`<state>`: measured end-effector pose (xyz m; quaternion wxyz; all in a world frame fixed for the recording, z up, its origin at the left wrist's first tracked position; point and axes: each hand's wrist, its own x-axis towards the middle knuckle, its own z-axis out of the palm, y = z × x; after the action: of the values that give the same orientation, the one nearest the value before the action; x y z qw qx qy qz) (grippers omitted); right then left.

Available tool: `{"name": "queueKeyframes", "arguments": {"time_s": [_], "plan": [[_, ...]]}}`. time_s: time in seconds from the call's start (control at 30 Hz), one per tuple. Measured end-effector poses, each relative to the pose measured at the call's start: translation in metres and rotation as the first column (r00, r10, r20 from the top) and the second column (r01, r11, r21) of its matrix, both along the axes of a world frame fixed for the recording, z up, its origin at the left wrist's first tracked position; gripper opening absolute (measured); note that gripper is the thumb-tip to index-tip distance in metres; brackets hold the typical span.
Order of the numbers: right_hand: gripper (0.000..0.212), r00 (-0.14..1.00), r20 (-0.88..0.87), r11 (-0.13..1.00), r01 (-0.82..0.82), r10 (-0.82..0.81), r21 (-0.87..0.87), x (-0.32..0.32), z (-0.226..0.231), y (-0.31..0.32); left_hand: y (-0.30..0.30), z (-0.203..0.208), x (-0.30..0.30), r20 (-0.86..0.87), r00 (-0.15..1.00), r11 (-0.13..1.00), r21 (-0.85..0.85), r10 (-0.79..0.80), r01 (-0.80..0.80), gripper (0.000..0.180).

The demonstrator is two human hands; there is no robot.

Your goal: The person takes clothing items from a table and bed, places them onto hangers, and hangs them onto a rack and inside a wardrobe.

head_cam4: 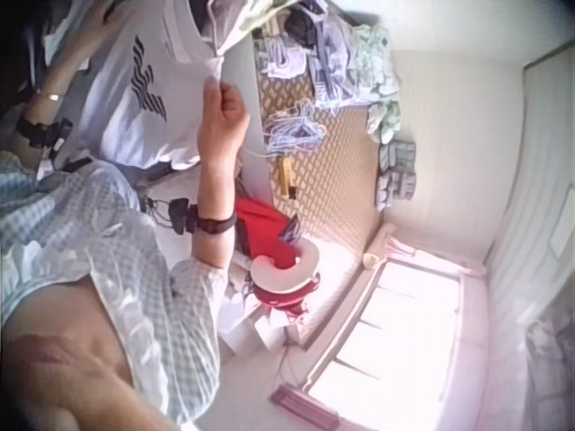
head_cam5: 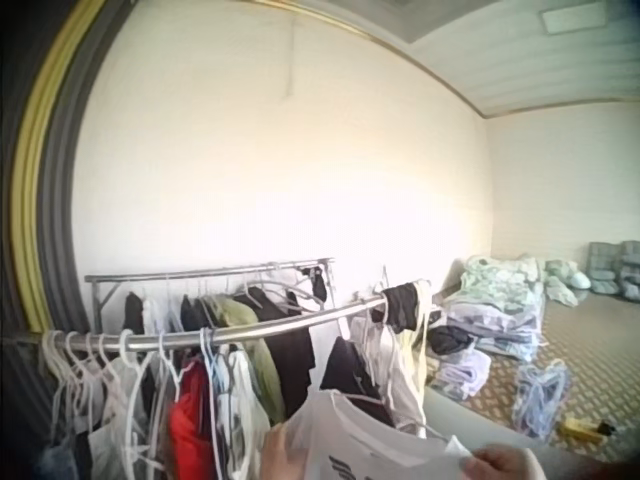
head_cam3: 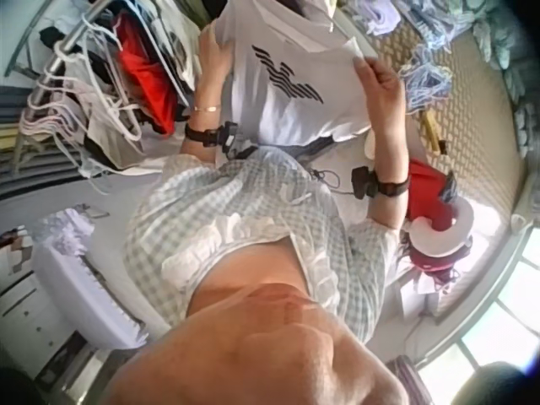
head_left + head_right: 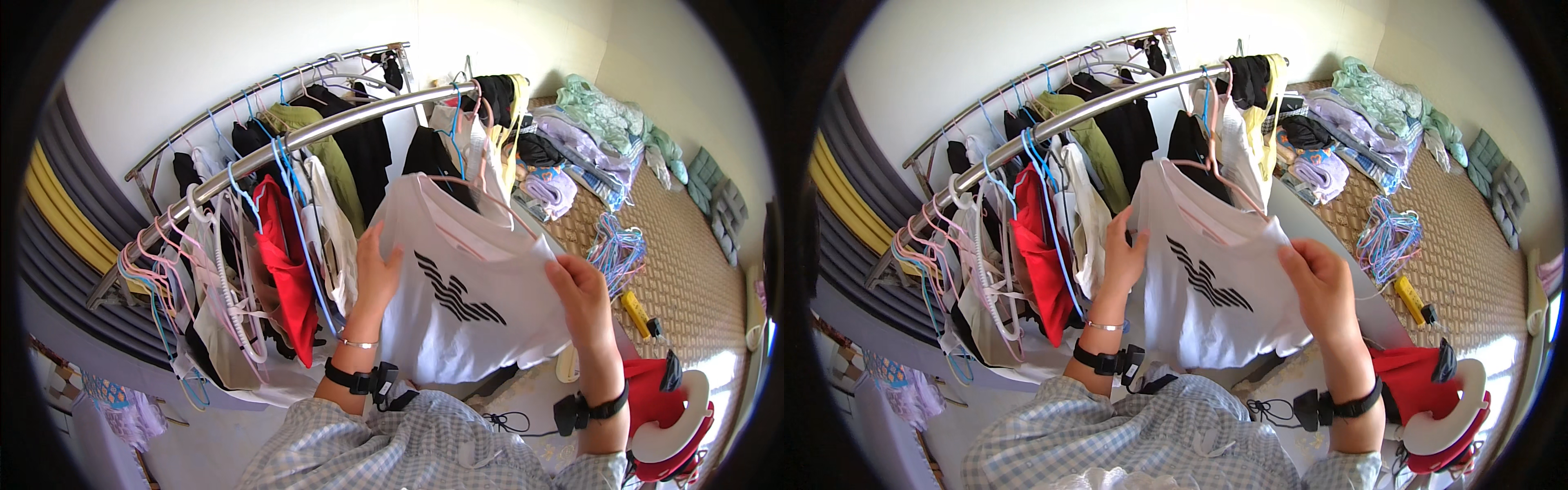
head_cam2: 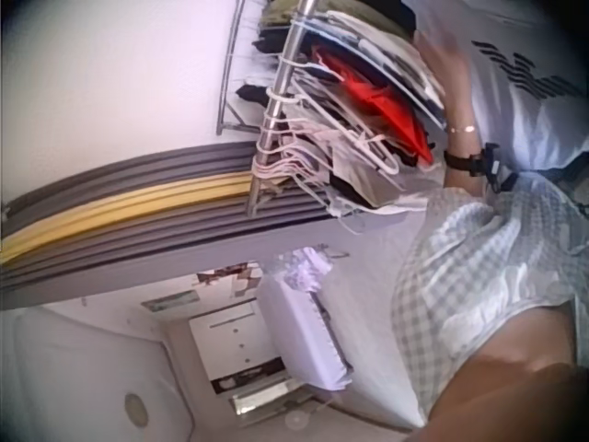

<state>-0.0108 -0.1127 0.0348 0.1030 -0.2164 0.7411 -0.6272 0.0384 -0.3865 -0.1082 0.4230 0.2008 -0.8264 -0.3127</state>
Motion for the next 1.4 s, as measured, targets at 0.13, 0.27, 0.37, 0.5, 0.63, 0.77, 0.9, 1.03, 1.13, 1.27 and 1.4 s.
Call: {"name": "queueKeyframes", "arguments": {"time_s": [0.13,0.27,0.37,0.5,0.63,0.77,0.9,1.03,1.13,1.27,1.4], "plan": [[0.024,0.993,-0.112,0.999,-0.047,0.045,-0.024,-0.031,0.002,-0.048,0.022,0.013,-0.007,-0.032,0.991,0.99,0.036,-0.133,0.134,0.052],[0.026,0.984,-0.179,1.0,0.017,-0.02,-0.014,-0.057,0.002,-0.098,0.046,0.029,-0.023,-0.068,0.967,0.966,0.07,-0.246,0.25,0.057],[0.024,0.996,-0.093,0.998,-0.005,0.0,-0.059,-0.086,-0.018,-0.129,0.053,0.026,-0.036,-0.076,0.953,0.949,0.099,-0.293,0.3,0.06],[0.028,0.99,-0.134,0.997,0.059,-0.053,0.045,-0.113,-0.05,-0.143,0.061,0.019,-0.05,-0.052,0.93,0.92,0.139,-0.364,0.368,0.064],[0.032,0.984,-0.145,0.981,-0.072,0.099,0.18,-0.116,-0.072,-0.135,0.064,0.012,-0.053,-0.057,0.921,0.91,0.139,-0.386,0.39,0.062],[0.04,0.964,-0.202,0.959,-0.118,0.173,0.258,-0.095,-0.071,-0.112,0.071,-0.001,-0.061,-0.025,0.922,0.911,0.15,-0.385,0.384,0.058],[0.044,0.957,-0.183,0.942,-0.164,0.223,0.293,-0.09,-0.089,-0.063,0.09,-0.005,-0.069,-0.018,0.889,0.876,0.158,-0.458,0.455,0.055],[0.037,0.989,0.013,0.971,-0.15,0.15,0.188,-0.065,-0.102,0.007,0.1,-0.023,-0.068,0.018,0.894,0.892,0.071,-0.448,0.446,0.051],[0.031,0.985,0.17,0.999,-0.031,0.027,0.023,-0.046,-0.122,0.074,0.105,-0.031,-0.058,0.228,0.862,0.885,0.003,-0.453,0.465,0.046],[0.026,0.909,0.276,0.946,0.325,-0.313,0.006,-0.015,-0.144,0.154,0.122,-0.061,-0.054,0.614,0.557,0.798,0.215,-0.559,0.563,0.045],[0.024,0.819,0.293,0.838,0.538,-0.493,-0.093,0.019,-0.163,0.211,0.181,-0.067,-0.069,0.542,0.305,0.574,0.441,-0.783,0.69,0.042]]}}
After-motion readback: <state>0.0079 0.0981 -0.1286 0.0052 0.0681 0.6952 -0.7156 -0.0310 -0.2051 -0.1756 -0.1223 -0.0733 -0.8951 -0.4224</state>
